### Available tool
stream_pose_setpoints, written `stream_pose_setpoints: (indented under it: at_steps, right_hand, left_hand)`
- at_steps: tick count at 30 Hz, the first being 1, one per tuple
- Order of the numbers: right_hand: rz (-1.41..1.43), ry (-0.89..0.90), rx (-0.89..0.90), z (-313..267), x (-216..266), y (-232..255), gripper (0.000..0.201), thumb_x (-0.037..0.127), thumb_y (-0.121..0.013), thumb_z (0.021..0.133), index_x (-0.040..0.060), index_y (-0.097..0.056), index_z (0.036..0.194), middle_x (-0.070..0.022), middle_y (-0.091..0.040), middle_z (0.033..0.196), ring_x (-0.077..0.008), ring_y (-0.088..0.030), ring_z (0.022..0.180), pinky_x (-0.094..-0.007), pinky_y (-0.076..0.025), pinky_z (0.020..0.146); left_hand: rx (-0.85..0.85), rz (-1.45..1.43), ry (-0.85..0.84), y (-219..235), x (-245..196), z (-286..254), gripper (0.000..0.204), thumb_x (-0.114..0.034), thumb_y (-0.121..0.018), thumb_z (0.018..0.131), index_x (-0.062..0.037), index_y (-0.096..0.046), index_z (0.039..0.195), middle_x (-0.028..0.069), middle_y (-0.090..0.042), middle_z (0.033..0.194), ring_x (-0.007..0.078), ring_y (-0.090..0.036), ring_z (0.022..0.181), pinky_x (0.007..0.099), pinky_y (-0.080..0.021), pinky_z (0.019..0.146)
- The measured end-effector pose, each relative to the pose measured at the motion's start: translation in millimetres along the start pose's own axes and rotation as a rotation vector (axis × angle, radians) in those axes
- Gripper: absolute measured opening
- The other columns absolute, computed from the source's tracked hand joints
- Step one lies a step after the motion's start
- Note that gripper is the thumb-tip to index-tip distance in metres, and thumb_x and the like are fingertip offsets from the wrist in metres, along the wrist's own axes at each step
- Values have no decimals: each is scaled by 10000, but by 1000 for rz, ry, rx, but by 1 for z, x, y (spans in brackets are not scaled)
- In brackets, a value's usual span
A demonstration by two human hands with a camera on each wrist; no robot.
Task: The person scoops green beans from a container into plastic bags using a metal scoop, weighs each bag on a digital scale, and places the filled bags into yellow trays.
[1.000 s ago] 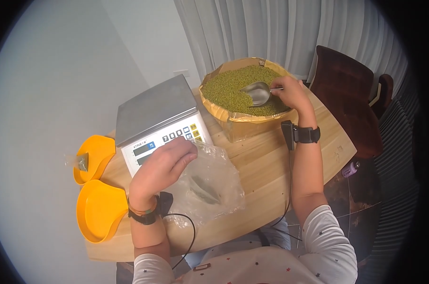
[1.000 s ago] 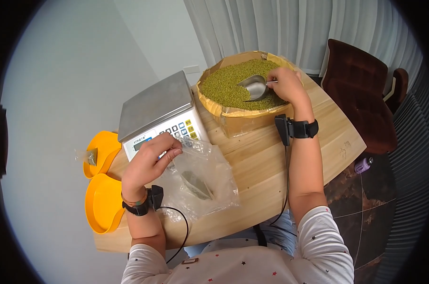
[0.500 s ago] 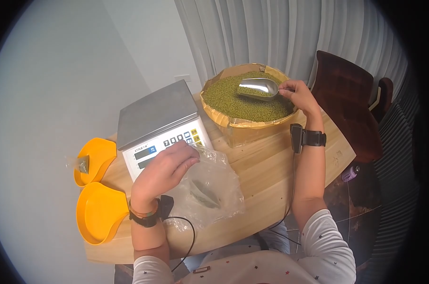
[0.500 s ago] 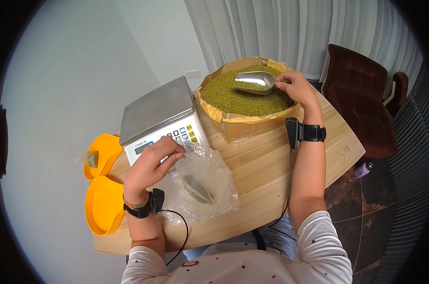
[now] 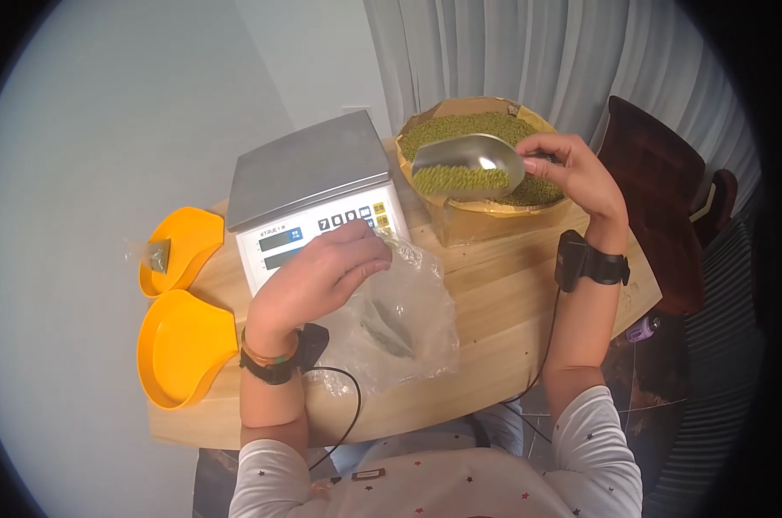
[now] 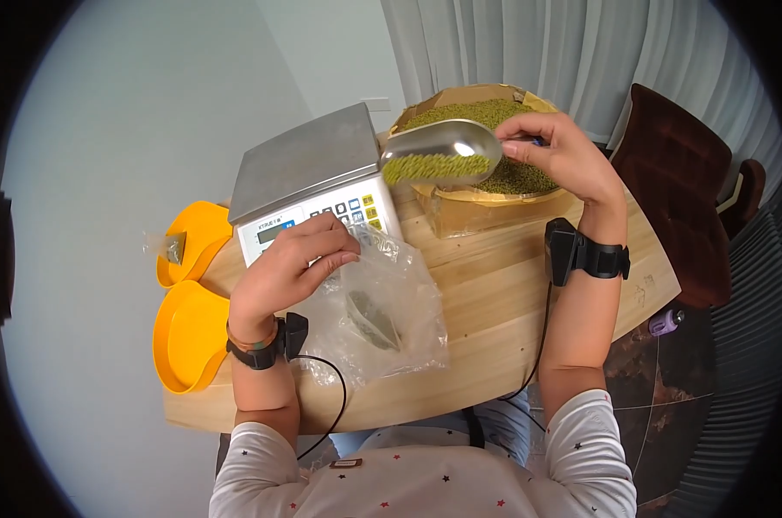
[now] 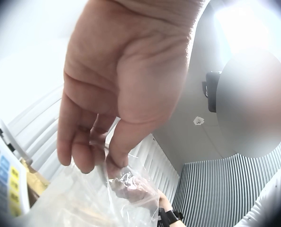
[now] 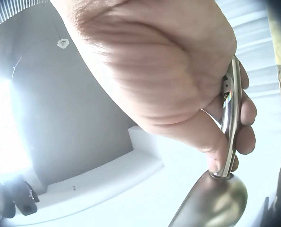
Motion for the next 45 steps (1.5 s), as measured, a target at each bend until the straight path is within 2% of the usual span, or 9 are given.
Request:
stream_pose_setpoints:
  at_steps: [5,7,9,14,21,25,31,36,45]
  right_hand:
    - [-105,162,102,-7,38,-35,138,85,-681,927,2,-704,1033,-50,-695,917,-139,-636,881,-296,-505,813]
    - [-173,118,123,-10,53,-44,143,99,-706,898,19,-710,1016,-74,-695,903,-189,-633,879,-325,-471,860]
    - [-491,303,126,-15,63,-55,157,108,-727,857,29,-711,991,-83,-682,885,-238,-603,889,-361,-408,909]
    - [-608,391,44,-33,91,-78,158,99,-722,823,41,-712,969,-81,-655,846,-265,-569,888,-385,-362,908]
    - [-682,432,-4,-40,102,-73,165,100,-721,816,52,-714,974,-78,-651,830,-268,-573,875,-388,-376,890]
    - [-642,420,-18,-35,87,-44,169,108,-728,818,53,-719,977,-81,-669,842,-272,-583,861,-387,-390,893]
    - [-592,90,-370,-30,37,17,151,108,-718,848,54,-739,988,-104,-692,870,-281,-598,870,-399,-394,916]
    - [-1024,-66,-574,-31,9,34,132,137,-731,839,84,-756,957,-106,-706,890,-282,-619,954,-439,-377,950]
    - [-897,-209,-354,13,-56,-1,126,165,-737,825,97,-763,928,-130,-720,918,-309,-644,981,-441,-370,932]
  left_hand:
    - [-6,3,7,1,1,-2,72,-41,-657,907,-5,-674,967,116,-606,903,294,-609,829,368,-491,726]
    - [-2,7,-4,3,-1,-2,78,-48,-658,906,-7,-677,970,115,-608,901,294,-611,827,369,-492,723]
    - [4,7,-8,3,-1,-3,83,-55,-659,906,-10,-680,973,113,-609,899,294,-612,825,369,-493,720]
    - [15,3,-13,2,0,-3,98,-78,-655,915,-10,-683,981,116,-616,898,306,-614,819,374,-495,721]
    - [-1,-20,-48,1,-3,-1,96,-72,-652,922,-1,-679,980,119,-615,900,317,-612,820,376,-493,719]
    - [6,-1,-57,1,-1,-3,86,-66,-655,917,-3,-675,973,120,-616,902,317,-614,824,379,-493,718]
    - [30,4,-16,1,-3,-3,71,-63,-660,914,-9,-669,959,116,-615,904,311,-624,832,372,-495,716]
    - [72,-3,41,0,-4,-3,113,-51,-607,890,-39,-668,984,112,-610,936,323,-617,891,400,-500,757]
    - [71,-23,31,-2,-4,-1,97,-99,-623,933,-22,-674,964,119,-613,936,327,-630,859,394,-502,748]
Point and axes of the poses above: each hand's wrist, its own z-axis towards the middle knuckle, its own y-axis out of the back of the hand, x = y × z, the point moved 4 cm from there along z, towards the middle knuckle
